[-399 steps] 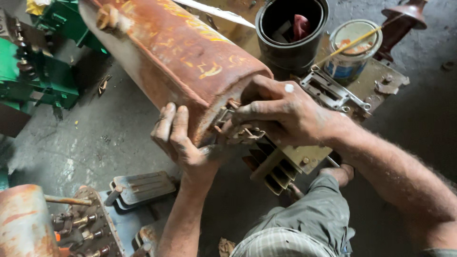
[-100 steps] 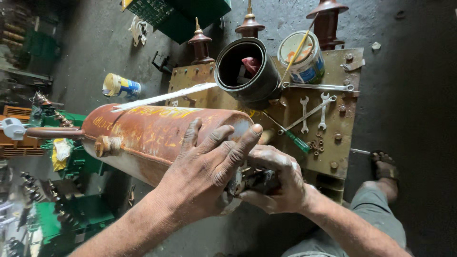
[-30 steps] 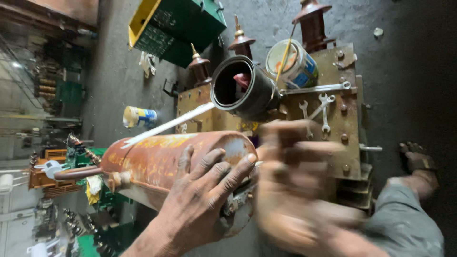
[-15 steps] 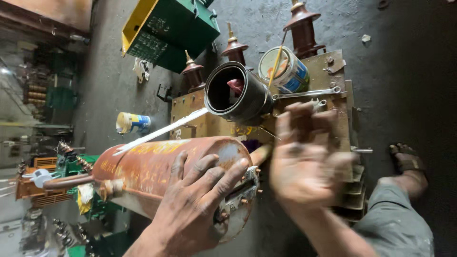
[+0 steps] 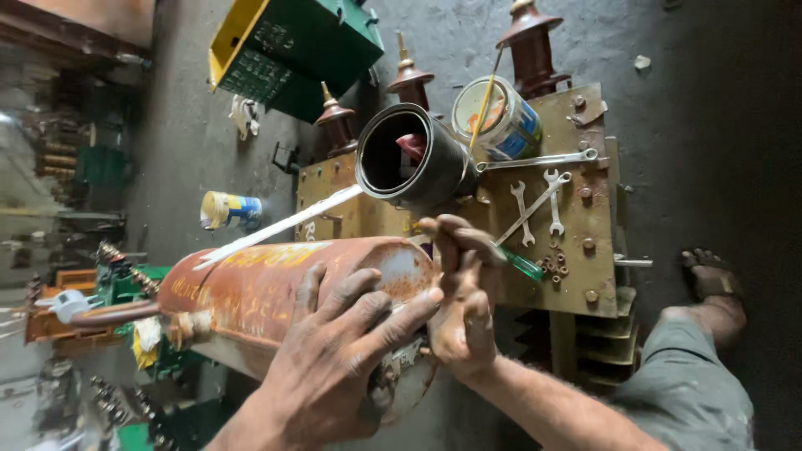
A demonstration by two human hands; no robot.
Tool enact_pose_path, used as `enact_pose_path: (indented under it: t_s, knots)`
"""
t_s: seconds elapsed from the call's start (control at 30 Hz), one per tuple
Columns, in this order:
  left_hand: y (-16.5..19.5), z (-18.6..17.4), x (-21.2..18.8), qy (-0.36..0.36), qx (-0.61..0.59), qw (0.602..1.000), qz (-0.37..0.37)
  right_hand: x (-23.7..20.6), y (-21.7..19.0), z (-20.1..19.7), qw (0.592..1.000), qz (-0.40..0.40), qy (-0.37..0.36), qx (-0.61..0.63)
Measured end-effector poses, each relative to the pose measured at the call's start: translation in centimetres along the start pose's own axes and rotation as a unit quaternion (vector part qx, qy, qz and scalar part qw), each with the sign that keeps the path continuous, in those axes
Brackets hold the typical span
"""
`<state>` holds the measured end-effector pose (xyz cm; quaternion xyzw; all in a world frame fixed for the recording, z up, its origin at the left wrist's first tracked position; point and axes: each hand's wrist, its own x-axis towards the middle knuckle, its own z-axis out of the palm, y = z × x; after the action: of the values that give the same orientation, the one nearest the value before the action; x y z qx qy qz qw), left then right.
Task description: The person stirs paint in a can with a stick, then holds a metal bracket against the stud terminals on the end of a large rusty tank, pressing and adjusting it to seat it in place while steadying the tank with the other hand.
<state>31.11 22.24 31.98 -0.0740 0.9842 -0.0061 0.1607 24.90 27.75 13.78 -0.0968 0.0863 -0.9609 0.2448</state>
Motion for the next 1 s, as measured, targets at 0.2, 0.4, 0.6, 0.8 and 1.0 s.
enact_pose_path:
  t_s: [0.2,0.4,0.6,0.8,1.0]
  knots:
    - [1.0,-1.4,1.2,0.022,0.015,0.999,0.046,0.9,0.1,0.5,0.998,-0.041,0.009,-0.042]
    - [0.6,0.5,0.6,0.042,-0.001,0.999,0.018,0.2,0.1,-0.1,0.997,-0.04,-0.009,-0.061]
    - [-0.4,2.3,-0.1,0.061,0.034,0.997,0.027,-0.2,0.3,-0.7,0.999,-0.037,0.0,-0.039]
    - [1.1,0.2,2.3,0.061,0.089,0.993,0.041,0.4,-1.2,-0.7,0.998,-0.013,-0.023,-0.057]
    - [1.7,0.9,0.3,0.072,0.025,0.997,0.0,3.6,-11.6,-12.8,0.867,0.043,-0.092,-0.487]
